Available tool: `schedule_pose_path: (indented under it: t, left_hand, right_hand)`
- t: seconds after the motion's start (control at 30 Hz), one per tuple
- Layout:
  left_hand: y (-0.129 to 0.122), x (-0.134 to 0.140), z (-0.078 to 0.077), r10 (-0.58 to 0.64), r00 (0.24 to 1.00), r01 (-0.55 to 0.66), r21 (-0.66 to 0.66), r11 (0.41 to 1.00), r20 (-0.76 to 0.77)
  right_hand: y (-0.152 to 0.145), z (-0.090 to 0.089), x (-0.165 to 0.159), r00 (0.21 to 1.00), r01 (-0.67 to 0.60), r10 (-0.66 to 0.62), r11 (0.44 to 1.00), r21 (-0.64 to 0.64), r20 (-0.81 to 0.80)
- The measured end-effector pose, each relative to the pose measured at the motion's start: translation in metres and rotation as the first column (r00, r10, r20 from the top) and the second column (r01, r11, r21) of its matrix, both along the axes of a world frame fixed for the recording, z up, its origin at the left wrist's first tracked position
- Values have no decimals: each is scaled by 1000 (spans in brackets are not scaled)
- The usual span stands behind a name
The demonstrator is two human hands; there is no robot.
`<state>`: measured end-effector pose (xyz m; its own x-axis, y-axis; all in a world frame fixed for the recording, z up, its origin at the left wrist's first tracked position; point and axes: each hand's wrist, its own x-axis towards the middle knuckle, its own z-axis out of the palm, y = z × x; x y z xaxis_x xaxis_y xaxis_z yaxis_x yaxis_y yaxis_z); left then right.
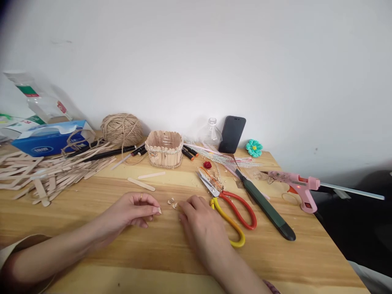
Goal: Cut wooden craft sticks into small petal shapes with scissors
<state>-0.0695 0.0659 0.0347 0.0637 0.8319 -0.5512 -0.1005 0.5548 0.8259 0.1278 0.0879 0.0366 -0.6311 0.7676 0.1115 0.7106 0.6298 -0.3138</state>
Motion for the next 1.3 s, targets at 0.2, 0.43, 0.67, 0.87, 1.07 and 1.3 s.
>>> schedule_pose_path:
  t: [0.2, 0.43, 0.67, 0.87, 1.07, 1.3]
  left_hand:
    - [14, -4, 2, -3, 998, 6, 40, 999, -69]
    - [21, -7, -1, -173, 933, 219, 119, 968, -316]
    - [23, -12, -13, -295, 753, 514, 246, 822, -588]
    - [29, -13, -10, -303, 722, 549, 247, 798, -622]
    - [36, -20, -11, -243, 725, 550, 329, 768, -644]
    - [30, -20, -11, -277, 594, 722, 348, 598, -756]
  right_hand:
    - [10, -6, -10, 1000, -8, 8, 1000, -5, -2]
    - [13, 1, 2, 999, -46, 46, 994, -102, -2]
    - [22, 1, -9, 989, -102, 82, 980, -171, -120]
    - [28, -6, -10, 980, -78, 43, 981, -179, -193]
    - [31, -8, -4, 978, -66, 30, 983, -174, -206]
    - [37, -4, 3, 975, -25, -9, 989, -148, -221]
